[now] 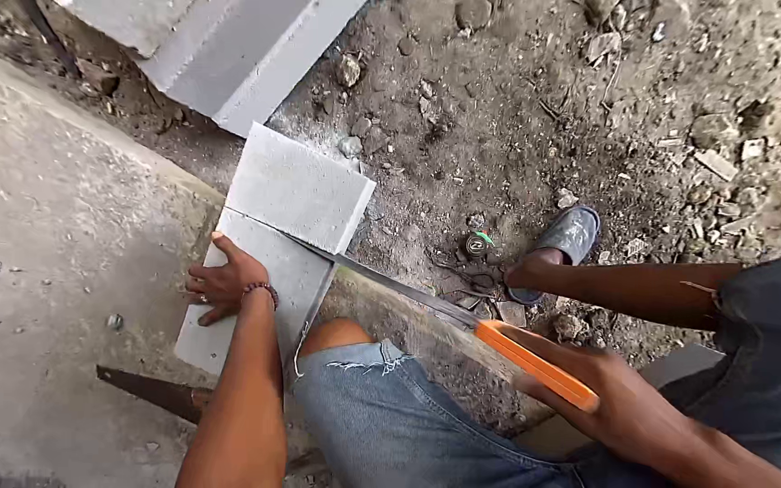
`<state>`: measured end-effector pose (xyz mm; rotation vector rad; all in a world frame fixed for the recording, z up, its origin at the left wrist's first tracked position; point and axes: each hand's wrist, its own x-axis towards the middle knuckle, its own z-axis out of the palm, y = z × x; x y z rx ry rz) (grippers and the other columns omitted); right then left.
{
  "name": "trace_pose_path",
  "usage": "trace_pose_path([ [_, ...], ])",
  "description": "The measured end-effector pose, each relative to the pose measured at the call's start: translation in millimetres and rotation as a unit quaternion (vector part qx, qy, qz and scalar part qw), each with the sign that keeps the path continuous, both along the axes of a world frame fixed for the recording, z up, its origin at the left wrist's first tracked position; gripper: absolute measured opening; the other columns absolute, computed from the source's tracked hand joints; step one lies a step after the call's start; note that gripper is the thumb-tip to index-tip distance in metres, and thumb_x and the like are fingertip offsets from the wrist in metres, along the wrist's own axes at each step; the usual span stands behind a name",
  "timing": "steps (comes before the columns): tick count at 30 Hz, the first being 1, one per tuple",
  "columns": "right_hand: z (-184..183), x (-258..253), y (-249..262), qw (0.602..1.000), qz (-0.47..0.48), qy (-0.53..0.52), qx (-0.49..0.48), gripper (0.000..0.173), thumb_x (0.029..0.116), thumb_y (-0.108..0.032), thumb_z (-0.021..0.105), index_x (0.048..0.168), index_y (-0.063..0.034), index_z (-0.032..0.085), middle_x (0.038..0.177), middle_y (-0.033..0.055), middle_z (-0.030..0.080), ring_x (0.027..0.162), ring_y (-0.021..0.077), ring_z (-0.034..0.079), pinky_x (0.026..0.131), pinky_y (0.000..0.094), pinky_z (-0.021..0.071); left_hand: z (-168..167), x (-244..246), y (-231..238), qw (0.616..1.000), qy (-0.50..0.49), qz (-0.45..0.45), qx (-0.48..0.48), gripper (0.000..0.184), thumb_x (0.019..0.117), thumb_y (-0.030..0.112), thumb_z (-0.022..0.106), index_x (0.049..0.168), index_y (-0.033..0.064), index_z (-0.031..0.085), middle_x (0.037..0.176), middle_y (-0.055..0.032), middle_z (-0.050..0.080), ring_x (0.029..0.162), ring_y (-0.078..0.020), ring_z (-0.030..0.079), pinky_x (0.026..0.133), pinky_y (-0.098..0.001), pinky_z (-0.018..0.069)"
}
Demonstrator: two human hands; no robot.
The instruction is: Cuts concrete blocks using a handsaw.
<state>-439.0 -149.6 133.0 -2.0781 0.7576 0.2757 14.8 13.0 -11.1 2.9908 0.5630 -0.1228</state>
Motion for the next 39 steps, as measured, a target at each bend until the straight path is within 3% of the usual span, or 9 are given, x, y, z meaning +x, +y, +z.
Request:
trace_pose_path([
  [7, -94.7, 90.3, 8.4, 0.999, -0.003, -0.036, 0.013, 0.058, 0.0986, -0.060, 0.057, 0.145, -0.0260, 0.060, 0.095, 0.0028, 0.076, 0.080, 0.0197, 0.074, 0.072, 0.0510, 0.0617, -2.0, 3.7, -6.3, 1.000, -0.001, 0.009, 0.007, 0.103, 0.0922, 0.086, 0.018, 0.162, 0.0108, 0.030, 0.166, -0.0239, 0.026, 0.156, -0.0424, 0.019, 0.117, -0.0755, 0.0126],
  [14, 18.1, 157.2, 29.5, 1.000, -0.002, 0.015, 0.010, 0.064, 0.0984, -0.069, 0.049, 0.145, -0.0266, 0.057, 0.083, 0.0035, 0.071, 0.070, 0.0229, 0.070, 0.060, 0.0488, 0.0579, -4.3, 3.2, 0.1, 1.000, -0.010, 0.014, 0.001, 0.107, 0.0904, 0.088, 0.021, 0.160, 0.0071, 0.032, 0.164, -0.0258, 0.029, 0.155, -0.0435, 0.021, 0.118, -0.0746, 0.0133],
  [18, 14.2, 78.8, 32.7, 0.999, -0.022, -0.011, -0.033, 0.051, 0.1017, -0.058, 0.052, 0.144, -0.0323, 0.061, 0.083, 0.0014, 0.074, 0.067, 0.0192, 0.070, 0.058, 0.0473, 0.0585, -1.2, 1.6, 0.0, 1.000, -0.011, 0.020, -0.005, 0.107, 0.0906, 0.088, 0.021, 0.161, 0.0079, 0.032, 0.165, -0.0245, 0.029, 0.156, -0.0419, 0.020, 0.118, -0.0740, 0.0116],
  [21, 39.9, 8.3, 33.7, 0.998, -0.044, -0.005, -0.033, 0.047, 0.1029, -0.046, 0.056, 0.139, -0.0189, 0.066, 0.092, 0.0056, 0.078, 0.071, 0.0187, 0.074, 0.059, 0.0462, 0.0602, -3.4, 0.6, 0.6, 1.000, 0.004, 0.018, -0.005, 0.107, 0.0911, 0.087, 0.019, 0.162, 0.0069, 0.028, 0.166, -0.0250, 0.025, 0.157, -0.0416, 0.017, 0.119, -0.0742, 0.0086],
  [26, -18.3, 21.7, 10.3, 0.994, -0.097, -0.022, -0.046, 0.048, 0.1012, -0.054, 0.049, 0.120, -0.0206, 0.077, 0.083, -0.0008, 0.075, 0.071, 0.0113, 0.071, 0.061, 0.0427, 0.0599, -5.4, 4.3, 0.5, 1.000, 0.009, 0.027, 0.004, 0.107, 0.0906, 0.088, 0.019, 0.162, 0.0089, 0.028, 0.167, -0.0224, 0.024, 0.157, -0.0405, 0.015, 0.119, -0.0740, 0.0076],
  [29, 2.8, 21.4, -0.7, 1.000, -0.019, 0.013, -0.014, 0.057, 0.0980, -0.067, 0.052, 0.133, -0.0250, 0.070, 0.088, 0.0003, 0.076, 0.075, 0.0151, 0.073, 0.067, 0.0469, 0.0617, -2.6, -0.3, 2.6, 1.000, 0.006, 0.028, 0.006, 0.107, 0.0896, 0.089, 0.019, 0.162, 0.0107, 0.031, 0.167, -0.0223, 0.027, 0.157, -0.0413, 0.017, 0.118, -0.0750, 0.0097],
  [32, 35.9, 26.9, 36.1, 0.999, -0.011, -0.016, -0.039, 0.062, 0.0991, -0.062, 0.056, 0.140, -0.0171, 0.064, 0.088, 0.0059, 0.076, 0.069, 0.0216, 0.073, 0.058, 0.0480, 0.0608, -1.7, 1.1, -0.7, 1.000, -0.005, 0.012, -0.004, 0.106, 0.0903, 0.088, 0.019, 0.159, 0.0086, 0.034, 0.165, -0.0251, 0.029, 0.155, -0.0438, 0.019, 0.117, -0.0763, 0.0102],
  [36, 15.5, 39.5, 48.1, 0.992, -0.082, -0.049, -0.083, 0.057, 0.1008, -0.054, 0.059, 0.138, -0.0115, 0.066, 0.085, 0.0044, 0.077, 0.065, 0.0170, 0.072, 0.055, 0.0424, 0.0599, -3.0, 4.8, -3.4, 1.000, -0.010, 0.017, -0.005, 0.104, 0.0924, 0.085, 0.021, 0.159, 0.0070, 0.035, 0.164, -0.0237, 0.031, 0.155, -0.0425, 0.020, 0.118, -0.0745, 0.0094],
  [39, 16.6, 35.3, 28.5, 0.997, -0.060, -0.028, -0.037, 0.055, 0.0998, -0.061, 0.055, 0.136, -0.0212, 0.068, 0.089, -0.0014, 0.077, 0.073, 0.0120, 0.073, 0.062, 0.0423, 0.0619, -1.6, -0.7, -2.0, 1.000, 0.007, 0.023, 0.005, 0.104, 0.0913, 0.087, 0.019, 0.160, 0.0095, 0.034, 0.166, -0.0213, 0.029, 0.156, -0.0406, 0.019, 0.118, -0.0738, 0.0094],
])
